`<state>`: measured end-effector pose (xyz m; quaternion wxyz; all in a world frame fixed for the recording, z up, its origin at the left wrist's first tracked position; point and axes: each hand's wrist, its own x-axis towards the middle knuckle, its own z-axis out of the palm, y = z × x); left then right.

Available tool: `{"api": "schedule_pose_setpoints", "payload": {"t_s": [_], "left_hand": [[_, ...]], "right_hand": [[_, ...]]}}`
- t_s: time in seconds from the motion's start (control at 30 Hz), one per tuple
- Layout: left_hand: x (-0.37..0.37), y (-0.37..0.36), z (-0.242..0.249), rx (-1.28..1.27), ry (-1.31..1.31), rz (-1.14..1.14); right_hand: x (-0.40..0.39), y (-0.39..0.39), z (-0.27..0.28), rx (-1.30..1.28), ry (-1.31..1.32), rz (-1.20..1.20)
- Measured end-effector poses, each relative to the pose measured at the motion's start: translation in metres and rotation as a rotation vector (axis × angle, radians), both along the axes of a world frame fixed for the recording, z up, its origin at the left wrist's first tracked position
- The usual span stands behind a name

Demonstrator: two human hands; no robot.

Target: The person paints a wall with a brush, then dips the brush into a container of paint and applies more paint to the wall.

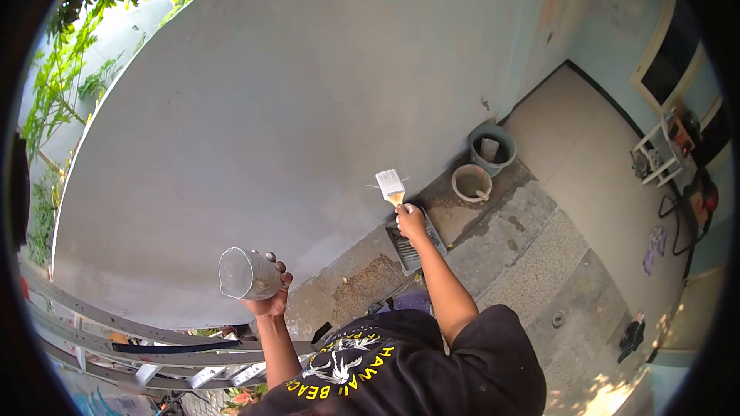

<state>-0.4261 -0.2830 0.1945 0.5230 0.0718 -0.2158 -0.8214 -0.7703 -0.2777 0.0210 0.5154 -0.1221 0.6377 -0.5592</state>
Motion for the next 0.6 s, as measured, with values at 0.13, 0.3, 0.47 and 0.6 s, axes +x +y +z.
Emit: {"api": "schedule_pose_setpoints", "payload": {"t_s": [0.13, 0.3, 0.47, 0.6], "left_hand": [[-0.035, 0.005, 0.009, 0.043, -0.006, 0.122], [-0.089, 0.015, 0.015, 0.026, 0.126, 0.115], [-0.111, 0.033, -0.001, 0.084, 0.094, 0.193], [-0.12, 0.048, 0.002, 0.059, 0.05, 0.199]], "right_hand": [[-0.024, -0.023, -0.024, -0.011, 0.12, 0.132], [-0.053, -0.066, -0.052, -0.046, 0.501, 0.332], [-0.05, -0.15, -0.092, -0.016, 0.778, 0.273], [-0.041, -0.166, -0.054, 0.234, 0.293, 0.458]]}}
